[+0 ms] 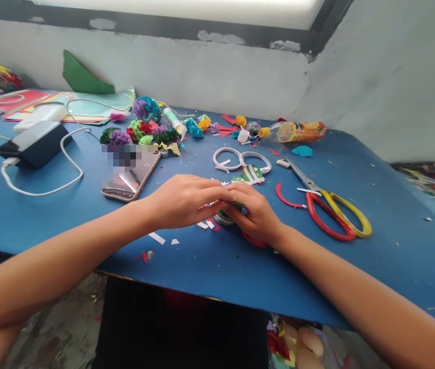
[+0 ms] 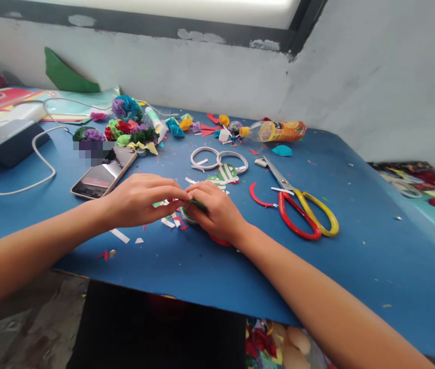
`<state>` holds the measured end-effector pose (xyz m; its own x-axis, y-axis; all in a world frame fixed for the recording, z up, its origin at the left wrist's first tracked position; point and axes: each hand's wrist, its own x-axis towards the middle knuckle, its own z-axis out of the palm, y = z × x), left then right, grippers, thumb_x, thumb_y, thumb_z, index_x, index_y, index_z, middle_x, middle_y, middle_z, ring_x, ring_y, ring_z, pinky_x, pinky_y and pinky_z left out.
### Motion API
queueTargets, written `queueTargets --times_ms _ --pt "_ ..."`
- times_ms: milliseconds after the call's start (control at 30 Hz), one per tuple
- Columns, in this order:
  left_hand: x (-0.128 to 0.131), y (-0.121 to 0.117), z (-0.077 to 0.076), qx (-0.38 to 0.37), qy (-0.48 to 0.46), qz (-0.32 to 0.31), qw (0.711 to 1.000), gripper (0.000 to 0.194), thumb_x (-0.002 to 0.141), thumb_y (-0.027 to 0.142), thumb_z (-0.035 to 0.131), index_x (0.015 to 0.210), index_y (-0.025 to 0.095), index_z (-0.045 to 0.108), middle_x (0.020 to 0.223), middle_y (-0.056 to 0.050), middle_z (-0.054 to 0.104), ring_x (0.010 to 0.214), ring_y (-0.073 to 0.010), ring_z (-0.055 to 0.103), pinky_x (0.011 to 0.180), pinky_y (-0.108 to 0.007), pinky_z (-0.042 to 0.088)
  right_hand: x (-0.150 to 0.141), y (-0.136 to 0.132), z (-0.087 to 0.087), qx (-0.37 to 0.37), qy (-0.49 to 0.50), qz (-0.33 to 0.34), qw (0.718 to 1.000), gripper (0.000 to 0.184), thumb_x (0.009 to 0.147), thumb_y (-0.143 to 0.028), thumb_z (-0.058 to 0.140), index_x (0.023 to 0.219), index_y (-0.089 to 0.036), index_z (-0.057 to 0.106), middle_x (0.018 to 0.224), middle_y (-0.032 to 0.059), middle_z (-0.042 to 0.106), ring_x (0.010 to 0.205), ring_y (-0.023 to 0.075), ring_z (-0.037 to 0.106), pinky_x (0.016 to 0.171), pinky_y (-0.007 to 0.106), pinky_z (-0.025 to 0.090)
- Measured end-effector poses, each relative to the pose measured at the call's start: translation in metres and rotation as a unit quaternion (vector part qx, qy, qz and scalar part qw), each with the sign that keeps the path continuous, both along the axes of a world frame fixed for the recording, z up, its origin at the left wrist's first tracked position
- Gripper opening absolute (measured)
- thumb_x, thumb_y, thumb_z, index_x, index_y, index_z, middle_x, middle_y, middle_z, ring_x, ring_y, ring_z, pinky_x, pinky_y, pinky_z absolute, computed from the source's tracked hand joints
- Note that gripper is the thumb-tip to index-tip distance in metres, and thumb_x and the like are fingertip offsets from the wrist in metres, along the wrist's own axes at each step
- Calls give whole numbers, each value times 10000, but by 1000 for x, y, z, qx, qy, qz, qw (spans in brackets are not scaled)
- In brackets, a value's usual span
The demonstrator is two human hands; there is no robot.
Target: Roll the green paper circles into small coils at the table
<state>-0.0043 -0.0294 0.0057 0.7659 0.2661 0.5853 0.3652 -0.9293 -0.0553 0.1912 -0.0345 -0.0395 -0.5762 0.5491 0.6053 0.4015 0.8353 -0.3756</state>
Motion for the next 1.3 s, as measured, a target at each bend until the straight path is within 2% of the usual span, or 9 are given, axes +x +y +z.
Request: queueTargets --times_ms 1300 --pt "1 0 -1 -2 -7 -5 1000 143 835 220 479 954 180 547 843 10 670 691 -63 603 584 -182 399 0 1 -1 -10 -3 1 1000 97 856 -225 456 896 -183 534 944 38 598 887 121 522 796 280 434"
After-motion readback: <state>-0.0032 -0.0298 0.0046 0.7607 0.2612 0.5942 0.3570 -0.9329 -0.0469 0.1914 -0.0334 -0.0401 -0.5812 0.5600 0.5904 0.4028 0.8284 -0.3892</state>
